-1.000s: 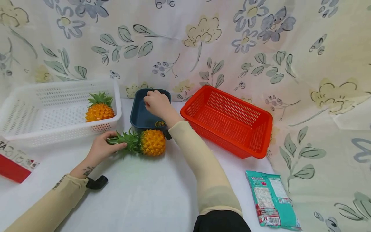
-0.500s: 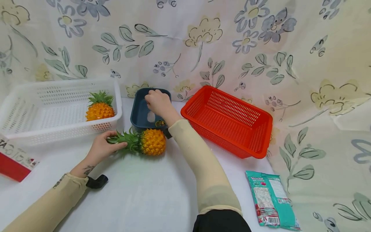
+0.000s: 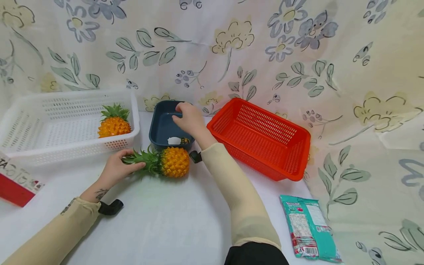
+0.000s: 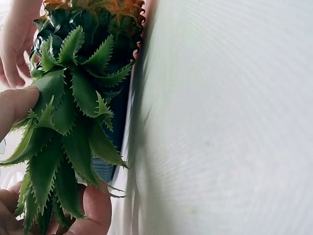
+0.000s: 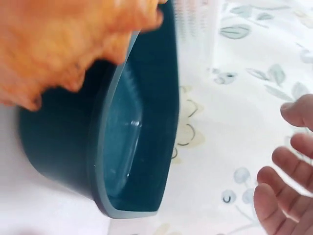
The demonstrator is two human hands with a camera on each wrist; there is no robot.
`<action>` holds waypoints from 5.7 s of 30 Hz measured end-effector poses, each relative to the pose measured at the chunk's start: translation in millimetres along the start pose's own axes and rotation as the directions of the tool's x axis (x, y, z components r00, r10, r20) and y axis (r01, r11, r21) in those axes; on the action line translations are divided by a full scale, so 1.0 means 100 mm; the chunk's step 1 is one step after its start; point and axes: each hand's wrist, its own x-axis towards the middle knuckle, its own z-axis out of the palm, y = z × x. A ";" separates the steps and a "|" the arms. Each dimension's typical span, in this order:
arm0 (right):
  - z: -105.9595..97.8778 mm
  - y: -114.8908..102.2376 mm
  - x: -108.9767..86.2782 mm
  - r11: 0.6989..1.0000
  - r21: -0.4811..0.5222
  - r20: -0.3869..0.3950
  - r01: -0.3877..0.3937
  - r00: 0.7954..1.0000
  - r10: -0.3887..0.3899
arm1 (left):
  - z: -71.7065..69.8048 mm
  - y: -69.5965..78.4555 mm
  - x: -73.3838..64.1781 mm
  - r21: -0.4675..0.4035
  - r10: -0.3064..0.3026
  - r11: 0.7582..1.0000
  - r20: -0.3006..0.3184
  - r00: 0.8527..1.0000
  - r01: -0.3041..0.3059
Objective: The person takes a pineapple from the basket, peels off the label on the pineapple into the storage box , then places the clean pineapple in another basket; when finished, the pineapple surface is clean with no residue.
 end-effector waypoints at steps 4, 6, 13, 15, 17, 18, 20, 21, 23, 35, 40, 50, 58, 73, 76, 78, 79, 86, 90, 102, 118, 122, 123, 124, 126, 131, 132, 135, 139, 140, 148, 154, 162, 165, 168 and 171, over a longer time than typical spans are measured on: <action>-0.05 0.06 -0.20 0.949 0.296 -0.122 -0.106 0.981 0.148 | 0.00 0.00 0.00 0.002 -0.013 1.000 0.003 1.000 0.013; -0.07 0.09 -0.31 0.892 0.438 -0.181 -0.114 0.961 0.211 | 0.00 0.00 -0.01 0.006 -0.022 1.000 0.005 1.000 0.022; -0.02 0.15 -0.70 0.649 0.754 -0.264 -0.101 0.858 0.441 | -0.01 0.01 -0.02 -0.001 -0.032 0.999 0.013 0.999 0.032; 0.02 0.15 -0.81 0.553 0.825 -0.232 -0.115 0.823 0.518 | -0.01 0.01 -0.02 -0.003 -0.036 0.999 0.014 0.999 0.036; 0.06 0.14 -0.91 0.468 0.872 -0.182 -0.146 0.789 0.586 | -0.01 0.01 -0.02 -0.002 -0.036 0.999 0.015 0.999 0.036; 0.08 0.14 -0.96 0.436 0.885 -0.160 -0.163 0.773 0.613 | -0.01 0.01 -0.01 -0.002 -0.035 0.999 0.015 0.999 0.036; 0.12 0.15 -1.04 0.378 0.906 -0.122 -0.189 0.740 0.662 | -0.01 0.01 -0.01 -0.001 -0.035 0.999 0.018 0.999 0.035; 0.14 0.16 -1.08 0.359 0.912 -0.112 -0.197 0.723 0.682 | -0.01 0.01 -0.01 0.001 -0.035 0.999 0.019 0.999 0.035; 0.18 0.20 -1.14 0.327 0.921 -0.099 -0.210 0.686 0.721 | -0.01 0.01 -0.01 0.004 -0.036 0.999 0.020 0.999 0.036; 0.28 0.53 -1.31 0.181 0.968 -0.079 -0.175 0.474 0.877 | 0.00 -0.01 -0.02 0.030 -0.023 0.999 0.003 1.000 0.023; 0.24 0.60 -1.30 0.105 0.984 -0.038 -0.145 0.402 0.915 | 0.00 -0.02 -0.02 0.034 0.000 0.999 -0.004 1.000 0.000; 0.16 0.58 -1.26 0.028 0.991 0.025 -0.132 0.388 0.921 | -0.03 0.00 -0.04 0.020 0.029 0.999 0.030 0.999 -0.029; 0.17 0.58 -1.25 0.010 0.991 0.040 -0.131 0.376 0.926 | -0.05 0.02 -0.07 0.039 0.044 0.998 0.060 0.997 -0.046; 0.13 0.57 -1.25 -0.027 0.990 0.078 -0.140 0.372 0.925 | -0.01 0.75 -0.14 0.402 0.271 0.875 0.055 0.961 -0.269; 0.14 0.59 -1.25 -0.036 0.988 0.089 -0.148 0.371 0.925 | 0.06 0.92 -0.09 0.431 0.241 0.860 0.133 0.961 -0.275; 0.15 0.60 -1.26 -0.041 0.987 0.096 -0.153 0.372 0.923 | 0.11 1.05 -0.05 0.457 0.208 0.848 0.181 0.961 -0.269; 0.15 0.61 -1.26 -0.039 0.987 0.095 -0.156 0.371 0.924 | 0.14 1.11 -0.04 0.474 0.192 0.839 0.200 0.961 -0.266; 0.15 0.60 -1.25 -0.026 0.989 0.078 -0.149 0.359 0.930 | 0.42 1.37 0.10 0.567 0.090 0.781 0.313 0.945 -0.262; 0.15 0.59 -1.25 -0.029 0.986 0.087 -0.165 0.358 0.930 | 0.59 1.35 0.19 0.628 0.026 0.728 0.377 0.926 -0.276; 0.15 0.57 -1.25 -0.008 0.994 0.051 -0.112 0.387 0.921 | 0.63 1.20 0.22 0.632 0.063 0.670 0.473 0.879 -0.388; 0.15 0.59 -1.27 -0.019 0.993 0.064 -0.113 0.407 0.911 | 0.27 1.03 0.02 0.509 0.151 0.609 0.678 0.719 -0.608; 0.15 0.58 -1.27 -0.018 0.992 0.067 -0.125 0.401 0.913 | 0.15 1.00 -0.04 0.444 0.176 0.594 0.743 0.646 -0.671; 0.15 0.58 -1.27 -0.021 0.992 0.070 -0.125 0.400 0.914 | 0.13 0.99 -0.06 0.425 0.189 0.585 0.756 0.626 -0.690; 0.14 0.58 -1.27 -0.023 0.992 0.072 -0.127 0.400 0.914 | 0.10 0.98 -0.07 0.410 0.203 0.572 0.769 0.606 -0.711; 0.13 0.58 -1.27 -0.025 0.991 0.077 -0.133 0.399 0.914 | 0.04 0.95 -0.09 0.375 0.235 0.548 0.788 0.569 -0.747; 0.12 0.57 -1.27 -0.037 0.988 0.093 -0.149 0.391 0.916 | -0.09 0.88 -0.14 0.306 0.288 0.507 0.821 0.493 -0.806; 0.12 0.57 -1.27 -0.038 0.988 0.095 -0.151 0.390 0.916 | -0.12 0.87 -0.15 0.300 0.288 0.499 0.828 0.482 -0.813; 0.12 0.57 -1.26 -0.039 0.987 0.096 -0.153 0.384 0.918 | -0.19 0.86 -0.17 0.298 0.286 0.443 0.846 0.449 -0.845; 0.14 0.58 -1.25 -0.025 0.990 0.078 -0.140 0.384 0.920 | -0.25 0.85 -0.20 0.307 0.291 0.376 0.857 0.426 -0.874; 0.14 0.58 -1.25 -0.020 0.990 0.072 -0.137 0.386 0.920 | -0.27 0.85 -0.21 0.306 0.291 0.381 0.856 0.428 -0.872; 0.13 0.58 -1.26 -0.032 0.990 0.084 -0.137 0.398 0.913 | -0.26 0.89 -0.29 0.430 0.320 0.605 0.639 0.700 -0.670; 0.13 0.58 -1.25 -0.033 0.992 0.079 -0.120 0.397 0.915 | -0.19 0.95 -0.37 0.575 0.071 0.760 0.389 0.918 -0.303; 0.13 0.58 -1.25 -0.033 0.992 0.080 -0.125 0.390 0.918 | -0.05 0.88 -0.41 0.575 -0.099 0.802 0.399 0.912 -0.164; 0.13 0.58 -1.25 -0.042 0.989 0.095 -0.143 0.385 0.918 | -0.04 0.82 -0.40 0.543 -0.099 0.824 0.422 0.901 -0.164; 0.12 0.58 -1.25 -0.049 0.988 0.103 -0.150 0.380 0.919 | -0.06 0.77 -0.38 0.497 -0.088 0.851 0.449 0.889 -0.167; 0.12 0.59 -1.25 -0.046 0.987 0.101 -0.151 0.381 0.919 | -0.11 0.73 -0.38 0.453 -0.092 0.879 0.469 0.878 -0.149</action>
